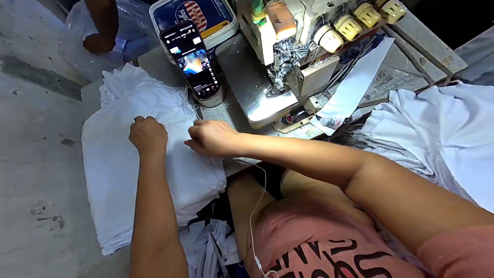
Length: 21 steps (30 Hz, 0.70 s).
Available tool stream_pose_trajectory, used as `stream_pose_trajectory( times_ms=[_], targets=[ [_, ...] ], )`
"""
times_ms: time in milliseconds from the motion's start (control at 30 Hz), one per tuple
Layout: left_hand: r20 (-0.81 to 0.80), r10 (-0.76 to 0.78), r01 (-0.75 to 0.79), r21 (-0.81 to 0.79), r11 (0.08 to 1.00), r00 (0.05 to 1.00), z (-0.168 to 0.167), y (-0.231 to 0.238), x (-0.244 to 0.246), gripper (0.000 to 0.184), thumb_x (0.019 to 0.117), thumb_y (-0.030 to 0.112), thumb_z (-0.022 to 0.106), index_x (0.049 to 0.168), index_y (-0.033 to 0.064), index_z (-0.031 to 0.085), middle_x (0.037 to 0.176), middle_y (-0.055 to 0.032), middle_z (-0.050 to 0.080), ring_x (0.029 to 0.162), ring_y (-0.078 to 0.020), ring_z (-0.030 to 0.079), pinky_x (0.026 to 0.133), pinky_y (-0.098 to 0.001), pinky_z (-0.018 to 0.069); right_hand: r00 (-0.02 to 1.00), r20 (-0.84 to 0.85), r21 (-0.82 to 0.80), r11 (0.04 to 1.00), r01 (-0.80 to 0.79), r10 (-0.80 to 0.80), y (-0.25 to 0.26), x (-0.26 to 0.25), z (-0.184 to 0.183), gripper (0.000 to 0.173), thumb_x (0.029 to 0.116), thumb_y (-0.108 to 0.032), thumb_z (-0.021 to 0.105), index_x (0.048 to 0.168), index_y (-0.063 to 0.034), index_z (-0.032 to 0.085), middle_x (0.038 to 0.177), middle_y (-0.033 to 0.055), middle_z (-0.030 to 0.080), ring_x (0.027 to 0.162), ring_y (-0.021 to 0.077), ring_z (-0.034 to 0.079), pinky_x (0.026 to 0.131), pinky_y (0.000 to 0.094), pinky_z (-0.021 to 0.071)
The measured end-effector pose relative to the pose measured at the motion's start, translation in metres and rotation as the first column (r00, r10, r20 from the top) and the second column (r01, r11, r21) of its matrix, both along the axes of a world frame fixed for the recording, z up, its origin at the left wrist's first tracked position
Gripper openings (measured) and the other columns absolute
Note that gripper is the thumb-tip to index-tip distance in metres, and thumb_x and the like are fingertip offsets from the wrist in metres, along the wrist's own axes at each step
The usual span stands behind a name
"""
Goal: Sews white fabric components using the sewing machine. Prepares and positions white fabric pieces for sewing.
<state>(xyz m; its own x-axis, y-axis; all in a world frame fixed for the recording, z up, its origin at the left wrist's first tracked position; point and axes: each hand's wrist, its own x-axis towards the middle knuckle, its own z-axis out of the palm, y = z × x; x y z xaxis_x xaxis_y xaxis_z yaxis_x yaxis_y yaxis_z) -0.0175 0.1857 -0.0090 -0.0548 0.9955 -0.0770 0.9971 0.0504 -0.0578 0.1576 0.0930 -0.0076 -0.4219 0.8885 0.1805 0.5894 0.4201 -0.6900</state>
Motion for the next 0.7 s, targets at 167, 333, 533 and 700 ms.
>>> stream_pose_trajectory(
  times_ms=[167,333,533,700],
  targets=[
    [0.413,0.078,-0.157,0.161,0.974,0.908,-0.011,0.002,-0.022,0.045,0.1103,0.015,0.032,0.140,-0.0167,0.043,0.140,-0.0395,0.050,0.134,-0.0517,0.049,0.110,-0.0631,0.0394,0.988,0.143,-0.099,0.993,0.071,-0.056,0.058,-0.052,0.002,0.035,0.1034,-0.017,0.054,0.135,-0.0032,0.060,0.133,0.0220,0.058,0.101,0.0370,0.068,0.080,0.0540,0.0552],
    [0.667,-0.070,-0.307,0.431,0.848,0.741,-0.011,-0.014,-0.086,0.049,0.1103,0.019,0.038,0.143,-0.0173,0.037,0.132,-0.0350,0.053,0.115,-0.0311,0.057,0.102,-0.0369,0.0449,0.976,0.186,-0.044,0.991,0.125,-0.115,0.090,-0.083,-0.016,0.041,0.1012,-0.004,0.052,0.142,-0.0048,0.054,0.139,0.0244,0.054,0.100,0.0402,0.068,0.075,0.0532,0.0558],
    [0.439,-0.390,0.078,0.578,0.812,0.809,0.014,-0.046,-0.197,0.037,0.1045,0.012,0.052,0.124,-0.0185,0.058,0.113,-0.0331,0.065,0.104,-0.0266,0.066,0.093,-0.0365,0.0523,0.996,0.083,-0.081,0.996,-0.038,0.044,0.087,-0.085,0.001,0.031,0.1021,-0.005,0.050,0.129,-0.0028,0.066,0.122,0.0191,0.069,0.115,0.0364,0.065,0.092,0.0566,0.0510],
    [0.835,-0.374,-0.275,0.501,0.821,0.405,0.093,-0.065,-0.128,0.012,0.1026,0.003,0.046,0.104,-0.0023,0.057,0.089,0.0061,0.063,0.085,0.0022,0.063,0.082,-0.0191,0.0539,0.865,-0.469,-0.007,0.979,-0.205,0.178,0.021,-0.095,0.047,0.022,0.1031,-0.007,0.058,0.118,0.0005,0.073,0.101,0.0156,0.075,0.096,0.0281,0.071,0.085,0.0480,0.0547]
  ],
)
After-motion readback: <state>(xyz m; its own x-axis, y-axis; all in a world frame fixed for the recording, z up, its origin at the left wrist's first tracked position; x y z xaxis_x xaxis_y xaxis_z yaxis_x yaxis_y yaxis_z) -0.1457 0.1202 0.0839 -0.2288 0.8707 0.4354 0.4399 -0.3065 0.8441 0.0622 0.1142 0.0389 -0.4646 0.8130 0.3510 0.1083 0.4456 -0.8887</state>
